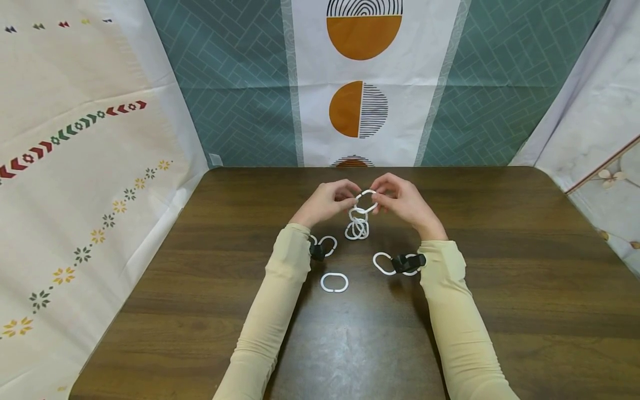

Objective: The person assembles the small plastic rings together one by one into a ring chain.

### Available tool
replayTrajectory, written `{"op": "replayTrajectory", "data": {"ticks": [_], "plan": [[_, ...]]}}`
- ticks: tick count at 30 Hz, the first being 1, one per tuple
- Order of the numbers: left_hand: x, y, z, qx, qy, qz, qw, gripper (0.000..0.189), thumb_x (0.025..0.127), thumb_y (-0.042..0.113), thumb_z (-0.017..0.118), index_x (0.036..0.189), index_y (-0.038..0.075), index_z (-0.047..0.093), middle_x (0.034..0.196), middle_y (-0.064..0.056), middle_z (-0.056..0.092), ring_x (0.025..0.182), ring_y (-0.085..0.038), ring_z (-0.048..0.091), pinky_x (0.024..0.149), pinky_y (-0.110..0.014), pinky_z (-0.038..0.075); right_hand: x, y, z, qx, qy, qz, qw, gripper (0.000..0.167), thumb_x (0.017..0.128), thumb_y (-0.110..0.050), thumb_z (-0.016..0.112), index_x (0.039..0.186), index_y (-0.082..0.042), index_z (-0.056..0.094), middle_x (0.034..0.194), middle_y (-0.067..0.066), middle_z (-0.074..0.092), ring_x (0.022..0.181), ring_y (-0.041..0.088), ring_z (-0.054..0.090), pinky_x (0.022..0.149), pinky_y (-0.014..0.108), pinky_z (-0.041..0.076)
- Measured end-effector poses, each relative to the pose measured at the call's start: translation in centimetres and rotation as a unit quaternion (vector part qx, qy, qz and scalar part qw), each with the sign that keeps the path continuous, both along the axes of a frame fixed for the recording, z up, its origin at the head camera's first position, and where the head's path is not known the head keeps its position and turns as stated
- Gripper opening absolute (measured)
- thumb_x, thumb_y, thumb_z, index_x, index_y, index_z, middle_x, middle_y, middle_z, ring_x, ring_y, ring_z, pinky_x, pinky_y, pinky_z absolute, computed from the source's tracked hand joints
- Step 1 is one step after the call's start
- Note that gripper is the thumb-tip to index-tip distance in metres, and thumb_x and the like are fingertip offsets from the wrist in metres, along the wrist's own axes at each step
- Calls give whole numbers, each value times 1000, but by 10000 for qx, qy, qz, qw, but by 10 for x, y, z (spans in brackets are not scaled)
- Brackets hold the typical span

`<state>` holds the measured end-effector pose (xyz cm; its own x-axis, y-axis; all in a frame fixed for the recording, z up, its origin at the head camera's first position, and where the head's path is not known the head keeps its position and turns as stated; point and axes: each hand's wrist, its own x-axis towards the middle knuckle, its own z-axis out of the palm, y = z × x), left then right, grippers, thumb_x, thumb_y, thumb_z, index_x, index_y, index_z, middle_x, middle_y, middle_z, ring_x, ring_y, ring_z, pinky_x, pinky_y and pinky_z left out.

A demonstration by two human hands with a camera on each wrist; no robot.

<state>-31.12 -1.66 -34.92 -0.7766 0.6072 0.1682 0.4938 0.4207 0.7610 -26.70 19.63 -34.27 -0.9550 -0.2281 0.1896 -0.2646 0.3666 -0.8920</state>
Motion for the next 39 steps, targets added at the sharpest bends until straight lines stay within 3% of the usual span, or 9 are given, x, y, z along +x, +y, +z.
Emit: {"op": "replayTrajectory", "data": {"ticks": [5,9,12,16,18,21,25,32,39], "plan": [[-2,0,-1,-173,96,108,9997,17,94,20,63,105,7,68,97,-10,71,82,-19,65,76,-26,52,-1,0,0,-120,-91,0,9999,21,94,-1,59,111,7,51,93,25,63,64,5,68,63,23,52],[-3,-1,-1,-58,129,182,9997,16,95,20,62,101,6,68,93,-17,70,80,-31,66,69,-25,49,-2,0,-2,-32,-147,102,9998,22,94,-2,59,111,7,49,97,27,63,69,2,68,66,23,54],[-3,-2,0,75,120,253,9996,15,95,18,62,100,5,67,87,-18,69,82,-38,66,65,-25,46,-2,0,-4,277,-136,208,9993,22,94,-3,60,111,7,50,101,26,63,79,10,71,72,23,55],[-2,-4,0,179,140,363,9991,14,94,18,63,99,5,67,81,-10,67,80,-39,65,63,-24,45,-3,0,-7,932,32,319,9951,22,91,-3,63,109,5,54,104,24,66,94,28,69,79,27,54],[-2,-4,0,210,156,394,9989,14,94,18,63,99,6,67,81,-8,67,78,-37,65,63,-24,45,-3,0,-9,1293,117,386,9908,19,90,-5,65,106,2,57,103,22,69,97,31,68,81,31,53],[-2,-5,0,216,182,418,9987,14,94,20,63,98,7,67,81,-7,67,73,-30,65,62,-24,46,-2,1,-10,1762,192,565,9825,14,90,-7,66,101,-1,60,99,17,71,97,29,68,83,37,51],[-3,-7,1,187,264,449,9985,15,95,22,63,98,8,67,82,-7,69,70,-23,64,63,-25,47,-1,0,-11,2191,154,1028,9701,11,88,-7,67,98,-2,63,92,12,71,88,23,67,80,35,50],[-5,-17,4,124,381,737,9965,15,95,22,63,98,8,68,84,-9,69,78,-33,66,67,-27,48,-1,-13,-14,2605,-93,2284,9380,13,90,-9,64,100,-1,65,89,8,72,81,14,66,77,29,52],[-6,-24,5,-14,278,887,9957,16,94,22,63,99,8,68,94,-16,72,79,-31,66,70,-30,51,5,-44,-14,3045,-133,2922,9065,19,90,-11,63,106,-1,65,92,7,71,83,13,65,78,28,51]]}}
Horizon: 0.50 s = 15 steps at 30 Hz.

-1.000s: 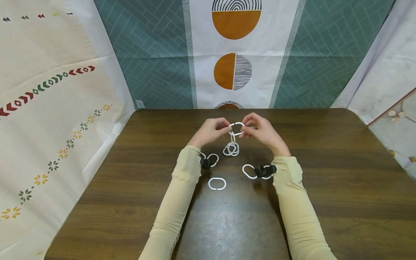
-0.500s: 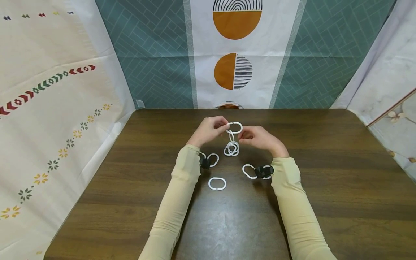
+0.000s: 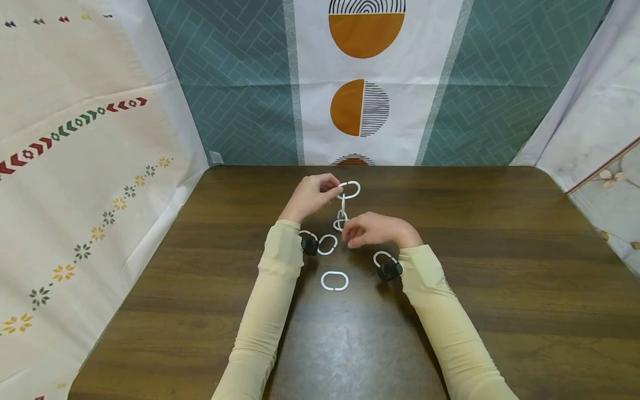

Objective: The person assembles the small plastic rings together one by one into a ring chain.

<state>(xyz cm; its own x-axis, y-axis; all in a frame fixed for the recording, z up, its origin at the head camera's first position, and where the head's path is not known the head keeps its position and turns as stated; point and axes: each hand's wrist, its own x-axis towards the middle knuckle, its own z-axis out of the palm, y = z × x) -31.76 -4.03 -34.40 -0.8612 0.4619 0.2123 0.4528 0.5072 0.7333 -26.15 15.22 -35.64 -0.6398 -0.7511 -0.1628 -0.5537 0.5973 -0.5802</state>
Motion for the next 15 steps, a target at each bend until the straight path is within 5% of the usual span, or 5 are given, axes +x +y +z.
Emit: {"op": "replayTrajectory", "data": {"ticks": [9,15], "plan": [[-1,-3,-1,-46,-9,-114,9999,16,94,23,63,99,9,69,93,-15,72,72,-21,63,70,-30,50,7,-37,-11,728,257,302,9966,36,88,-13,66,122,-4,57,84,6,65,71,8,55,68,21,44],[-2,-4,-1,-102,33,-158,9998,16,94,24,64,99,9,70,93,-12,73,78,-26,66,72,-30,51,7,-39,-14,997,233,181,9946,30,86,-13,69,113,-5,61,81,5,63,69,9,53,66,20,42]]}}
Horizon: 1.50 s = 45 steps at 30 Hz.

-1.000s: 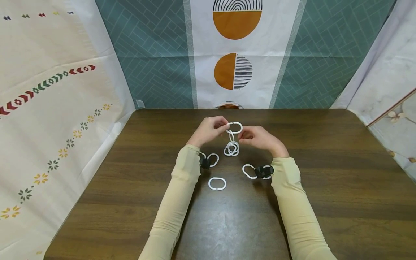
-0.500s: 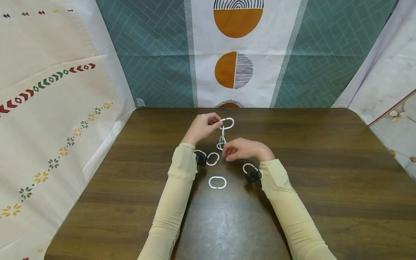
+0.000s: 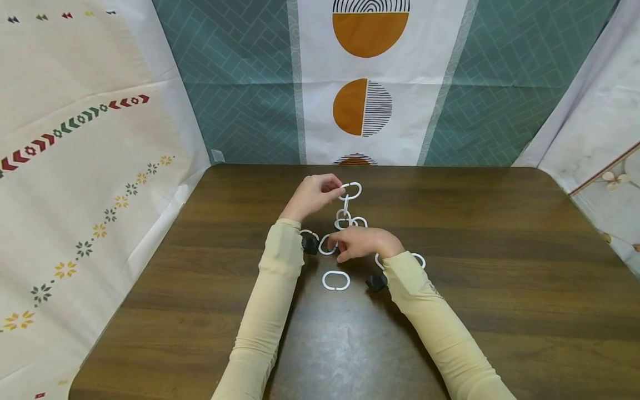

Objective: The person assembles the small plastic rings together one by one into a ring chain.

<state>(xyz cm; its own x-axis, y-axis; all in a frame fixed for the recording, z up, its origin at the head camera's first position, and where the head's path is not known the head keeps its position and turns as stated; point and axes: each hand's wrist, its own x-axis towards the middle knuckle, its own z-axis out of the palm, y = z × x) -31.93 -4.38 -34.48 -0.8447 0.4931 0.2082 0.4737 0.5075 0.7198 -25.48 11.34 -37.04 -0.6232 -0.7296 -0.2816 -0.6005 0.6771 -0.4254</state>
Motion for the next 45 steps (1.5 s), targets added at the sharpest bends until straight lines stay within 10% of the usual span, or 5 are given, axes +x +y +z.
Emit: {"op": "replayTrajectory", "data": {"ticks": [16,27,45], "plan": [[0,2,-2,-120,23,-59,9999,14,93,22,65,98,10,70,91,-8,74,73,-19,64,70,-28,50,-4,7,-8,-50,479,-58,9988,10,78,-10,74,77,-7,65,64,-7,43,62,7,41,59,18,33],[0,5,-5,-189,35,-122,9997,15,94,23,64,98,10,70,92,-8,72,77,-17,63,72,-28,50,-10,33,9,-1392,863,-578,9848,6,86,-6,61,81,-10,62,67,-4,51,61,7,45,61,21,39],[2,10,-4,-215,-52,-208,9995,15,93,21,65,98,8,70,93,-11,73,82,-22,66,74,-28,51,-9,72,26,-3379,279,-2402,9096,4,85,1,57,88,-2,57,66,9,60,55,22,59,56,29,46]]}}
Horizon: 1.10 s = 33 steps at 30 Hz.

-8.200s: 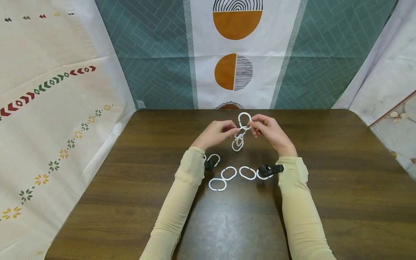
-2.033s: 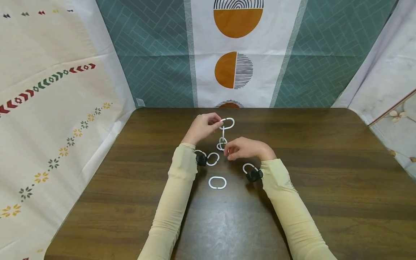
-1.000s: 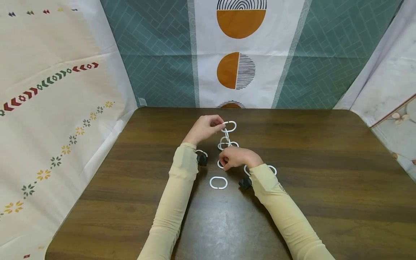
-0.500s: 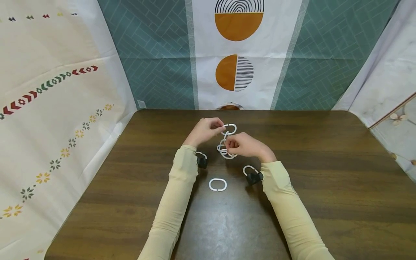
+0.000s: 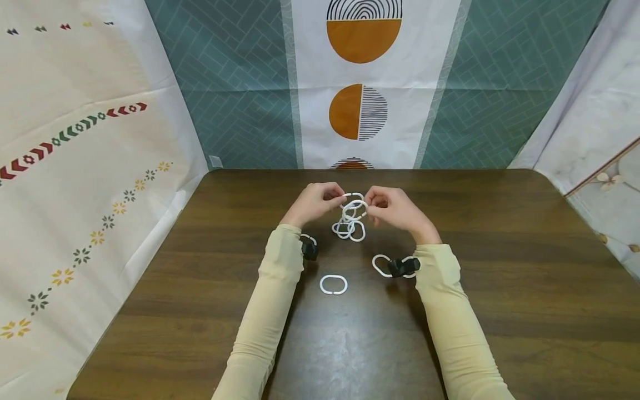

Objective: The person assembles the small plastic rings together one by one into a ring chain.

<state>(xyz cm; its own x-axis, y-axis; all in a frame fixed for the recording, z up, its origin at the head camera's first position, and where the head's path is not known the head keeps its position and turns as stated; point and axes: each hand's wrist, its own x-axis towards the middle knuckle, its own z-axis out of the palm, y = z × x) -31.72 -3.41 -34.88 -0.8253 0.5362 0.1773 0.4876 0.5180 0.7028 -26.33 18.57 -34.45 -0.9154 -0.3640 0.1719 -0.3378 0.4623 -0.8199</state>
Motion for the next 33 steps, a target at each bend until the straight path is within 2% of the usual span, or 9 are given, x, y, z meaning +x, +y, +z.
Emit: {"op": "replayTrajectory", "data": {"ticks": [6,13,16,22,29,33], "plan": [[0,2,0,-119,-82,-281,9995,13,93,18,64,99,8,70,93,-9,72,81,-16,64,75,-27,51,-2,4,1,-410,192,-512,9977,3,89,-2,57,91,-1,57,66,6,61,60,27,61,61,27,49],[0,3,0,-198,56,-461,9987,15,93,21,64,98,9,70,90,-6,72,81,-14,65,77,-26,50,-3,4,3,-992,231,-922,9905,4,90,-2,59,90,-6,57,67,1,64,59,11,62,63,23,50],[0,3,0,-183,41,-481,9987,15,93,22,64,98,8,70,91,-7,72,82,-18,66,77,-26,51,-3,2,4,-1198,205,-927,9882,6,90,1,59,90,-4,57,69,1,66,60,11,64,63,21,51],[1,3,0,-79,-43,-523,9986,15,93,21,64,98,7,69,90,-9,72,89,-30,69,77,-27,50,8,-8,15,-1267,314,-922,9871,6,88,7,58,88,1,56,73,17,67,61,17,67,63,19,52],[2,4,1,-80,18,-550,9985,14,93,21,64,97,7,69,90,-9,72,85,-24,68,75,-26,51,17,-17,22,-1079,465,-945,9886,4,88,7,58,90,6,55,77,30,65,58,11,64,62,18,49],[1,5,0,-80,33,-567,9984,14,93,21,65,97,8,69,90,-9,72,84,-25,68,75,-26,51,16,-17,21,-996,430,-914,9899,5,88,6,57,92,8,55,80,32,65,62,21,67,63,17,49]]}}
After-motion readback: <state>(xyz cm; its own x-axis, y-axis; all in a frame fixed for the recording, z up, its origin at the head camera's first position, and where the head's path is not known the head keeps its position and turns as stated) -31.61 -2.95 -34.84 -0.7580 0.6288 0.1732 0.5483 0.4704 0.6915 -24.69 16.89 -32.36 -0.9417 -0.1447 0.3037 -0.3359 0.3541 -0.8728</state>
